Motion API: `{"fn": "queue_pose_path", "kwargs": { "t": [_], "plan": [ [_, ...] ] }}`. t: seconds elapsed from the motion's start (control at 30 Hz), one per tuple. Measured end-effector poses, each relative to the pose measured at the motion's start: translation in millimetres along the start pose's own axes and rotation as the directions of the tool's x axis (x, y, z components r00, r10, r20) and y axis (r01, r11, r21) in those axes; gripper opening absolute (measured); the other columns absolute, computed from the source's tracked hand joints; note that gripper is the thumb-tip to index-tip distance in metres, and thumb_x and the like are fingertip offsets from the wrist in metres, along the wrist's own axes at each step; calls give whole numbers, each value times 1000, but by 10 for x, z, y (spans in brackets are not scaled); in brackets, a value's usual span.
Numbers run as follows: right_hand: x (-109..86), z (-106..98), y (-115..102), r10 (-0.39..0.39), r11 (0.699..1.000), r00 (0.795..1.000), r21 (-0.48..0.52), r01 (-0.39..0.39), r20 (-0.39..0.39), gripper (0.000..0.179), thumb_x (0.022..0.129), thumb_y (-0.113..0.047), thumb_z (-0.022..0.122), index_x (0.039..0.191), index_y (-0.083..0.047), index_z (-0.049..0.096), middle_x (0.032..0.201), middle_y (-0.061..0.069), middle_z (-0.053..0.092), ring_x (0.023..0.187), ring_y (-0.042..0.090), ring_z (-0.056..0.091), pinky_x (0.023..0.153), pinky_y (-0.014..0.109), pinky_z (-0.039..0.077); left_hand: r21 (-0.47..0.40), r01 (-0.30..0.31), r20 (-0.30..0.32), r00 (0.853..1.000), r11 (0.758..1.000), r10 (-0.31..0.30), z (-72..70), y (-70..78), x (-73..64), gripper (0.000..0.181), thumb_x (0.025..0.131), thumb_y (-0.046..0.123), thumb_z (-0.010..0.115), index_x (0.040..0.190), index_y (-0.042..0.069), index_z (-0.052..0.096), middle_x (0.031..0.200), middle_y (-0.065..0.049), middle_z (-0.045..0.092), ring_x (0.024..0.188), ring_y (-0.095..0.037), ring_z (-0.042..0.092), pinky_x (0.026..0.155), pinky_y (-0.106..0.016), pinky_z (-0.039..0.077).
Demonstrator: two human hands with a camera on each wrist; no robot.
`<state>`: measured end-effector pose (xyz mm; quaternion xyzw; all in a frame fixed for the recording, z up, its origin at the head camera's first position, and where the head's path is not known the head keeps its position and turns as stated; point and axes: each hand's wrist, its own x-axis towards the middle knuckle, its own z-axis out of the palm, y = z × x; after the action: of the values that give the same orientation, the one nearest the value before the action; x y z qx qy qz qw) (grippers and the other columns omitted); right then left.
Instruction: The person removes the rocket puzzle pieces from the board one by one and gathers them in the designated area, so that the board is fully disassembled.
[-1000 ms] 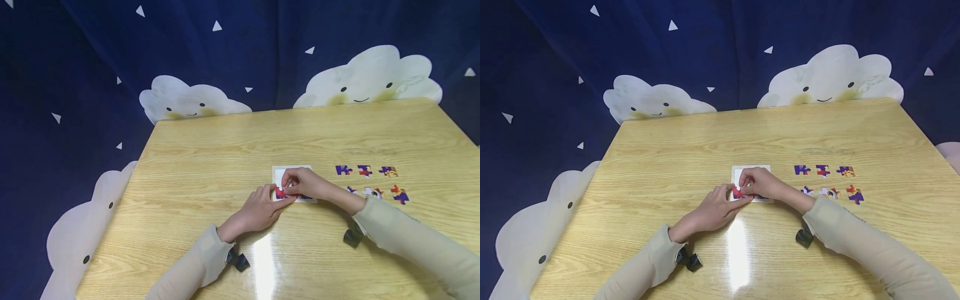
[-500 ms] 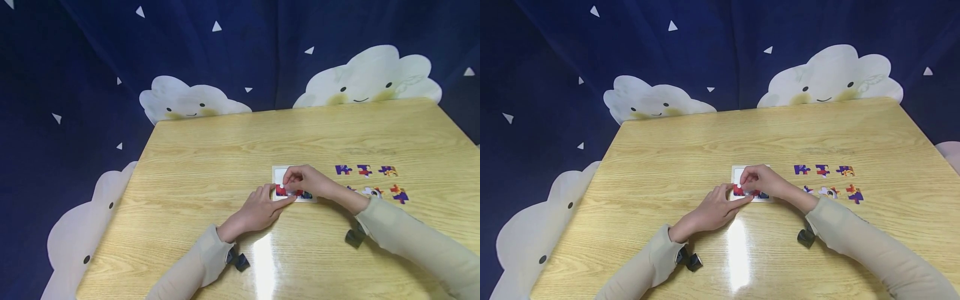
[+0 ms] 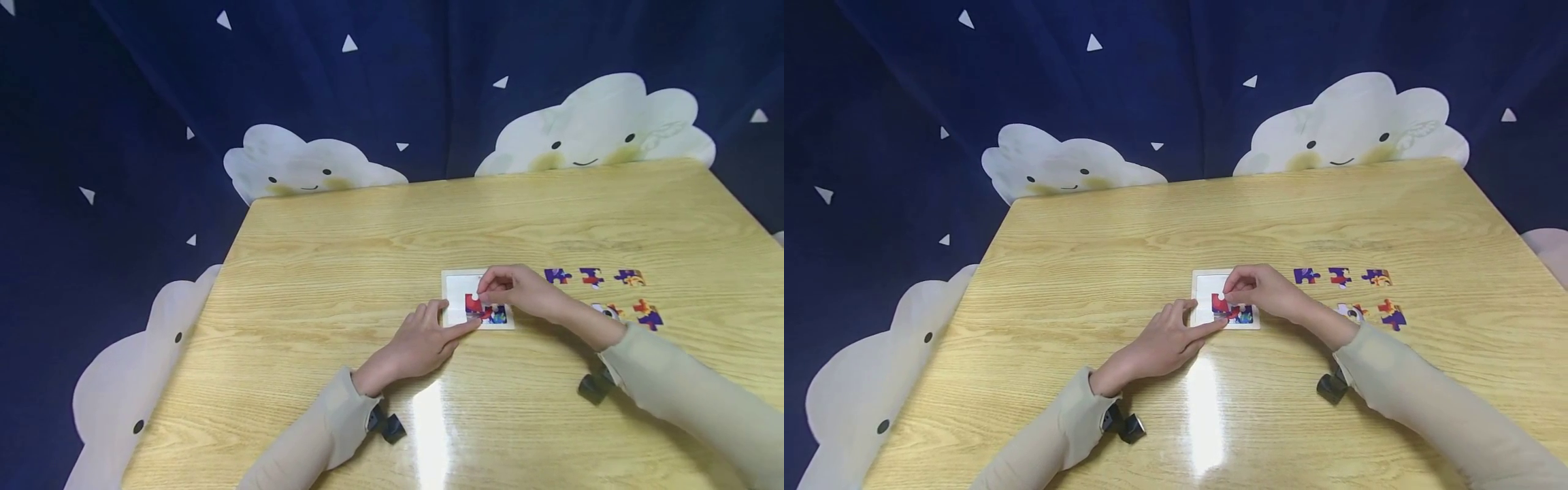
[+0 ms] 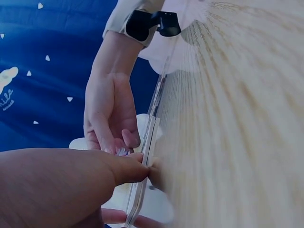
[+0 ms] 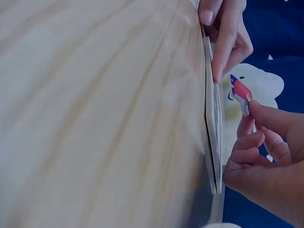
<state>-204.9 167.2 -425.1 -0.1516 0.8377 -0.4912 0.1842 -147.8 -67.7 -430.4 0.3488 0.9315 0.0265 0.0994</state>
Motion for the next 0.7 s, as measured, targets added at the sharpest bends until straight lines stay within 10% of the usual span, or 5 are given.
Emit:
{"fn": "queue_pose_path", "kwargs": {
  "t": [0.7],
  "plan": [
    [-814, -387, 279, 48, 996, 991, -70, -57, -125, 16, 91, -23, 69, 97, -8, 67, 80, -2, 60, 65, 13, 53, 56, 27, 44, -117, -42, -68, 997, 992, 34, -15, -51, 46, 49, 104, 19, 42, 145, 45, 42, 139, -21, 41, 117, -29, 47, 92, -37, 44]
  ]
}}
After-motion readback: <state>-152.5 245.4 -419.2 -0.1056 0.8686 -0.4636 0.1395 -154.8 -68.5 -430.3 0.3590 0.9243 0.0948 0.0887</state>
